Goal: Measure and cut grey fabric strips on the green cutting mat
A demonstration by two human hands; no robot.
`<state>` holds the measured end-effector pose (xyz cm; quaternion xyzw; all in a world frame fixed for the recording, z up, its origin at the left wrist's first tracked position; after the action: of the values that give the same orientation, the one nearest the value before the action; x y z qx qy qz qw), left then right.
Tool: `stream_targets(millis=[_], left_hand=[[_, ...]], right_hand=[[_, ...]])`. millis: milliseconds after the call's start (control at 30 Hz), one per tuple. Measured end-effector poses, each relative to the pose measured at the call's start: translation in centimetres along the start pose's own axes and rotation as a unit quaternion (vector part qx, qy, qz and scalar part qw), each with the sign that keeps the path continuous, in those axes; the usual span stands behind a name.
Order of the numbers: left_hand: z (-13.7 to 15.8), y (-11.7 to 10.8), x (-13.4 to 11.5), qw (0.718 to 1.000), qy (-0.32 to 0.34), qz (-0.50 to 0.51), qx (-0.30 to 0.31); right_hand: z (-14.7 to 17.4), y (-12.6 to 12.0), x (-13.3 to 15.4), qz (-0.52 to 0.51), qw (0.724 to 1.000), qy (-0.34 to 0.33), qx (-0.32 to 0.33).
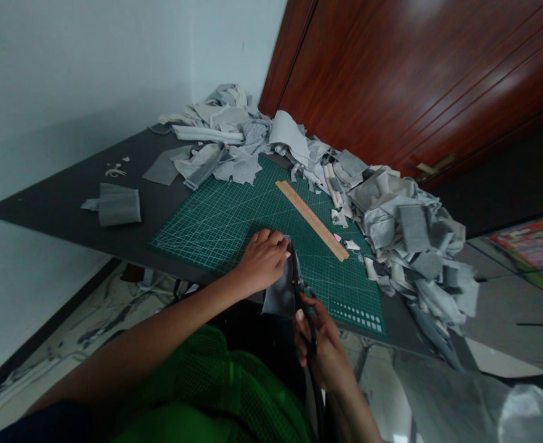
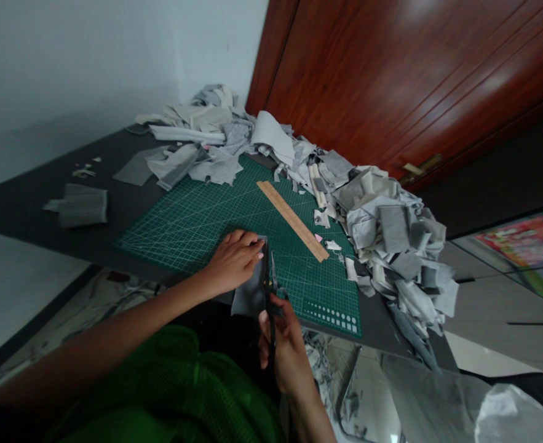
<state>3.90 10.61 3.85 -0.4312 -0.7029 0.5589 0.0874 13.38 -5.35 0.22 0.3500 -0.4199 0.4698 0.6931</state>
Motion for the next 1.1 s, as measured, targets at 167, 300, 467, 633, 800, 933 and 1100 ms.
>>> stream_targets(millis=[167, 300, 467, 633, 800, 933, 1100], left_hand=[[-0.07, 0.03, -0.04, 1.000, -0.003, 0.000, 0.007], [-0.06, -0.04, -0.05, 1.000, 0.000, -0.003, 0.004], [-0.02, -0.05, -0.06, 1.000, 0.002, -0.005, 0.002], [0.02, -0.02, -0.05, 1.000, 0.002, -0.003, -0.002], [0.03, 0.01, -0.04, 1.000, 0.004, 0.000, -0.005], [0.00, -0.07, -0.06, 1.000, 0.004, 0.002, -0.003], [0.03, -0.22, -0.10, 1.000, 0.004, 0.002, 0.000]], right_hand=[[0.03, -0.08, 0.00, 0.003, 1.000, -0.001, -0.004], [0.07, -0.08, -0.10, 0.006, 1.000, -0.003, -0.006], [0.09, -0.16, -0.11, 0.006, 1.000, -0.005, -0.008], [0.18, -0.14, 0.00, 0.005, 1.000, 0.000, -0.010], [0.23, -0.01, 0.03, 0.011, 1.000, -0.002, -0.009], [0.19, -0.03, -0.17, 0.001, 1.000, -0.003, -0.011], [-0.22, -0.24, -0.32, -0.012, 1.000, 0.006, -0.010]])
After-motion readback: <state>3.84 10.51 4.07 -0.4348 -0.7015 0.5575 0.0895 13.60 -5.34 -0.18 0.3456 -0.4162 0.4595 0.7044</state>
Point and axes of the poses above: each hand's wrist, its own z-axis away from the middle knuckle, its own y-axis out of the palm, x = y × z, the point moved 8 cm from there along -z, towards the middle knuckle, and after that the axes turned 1 degree about y, right-handed, at the moved point
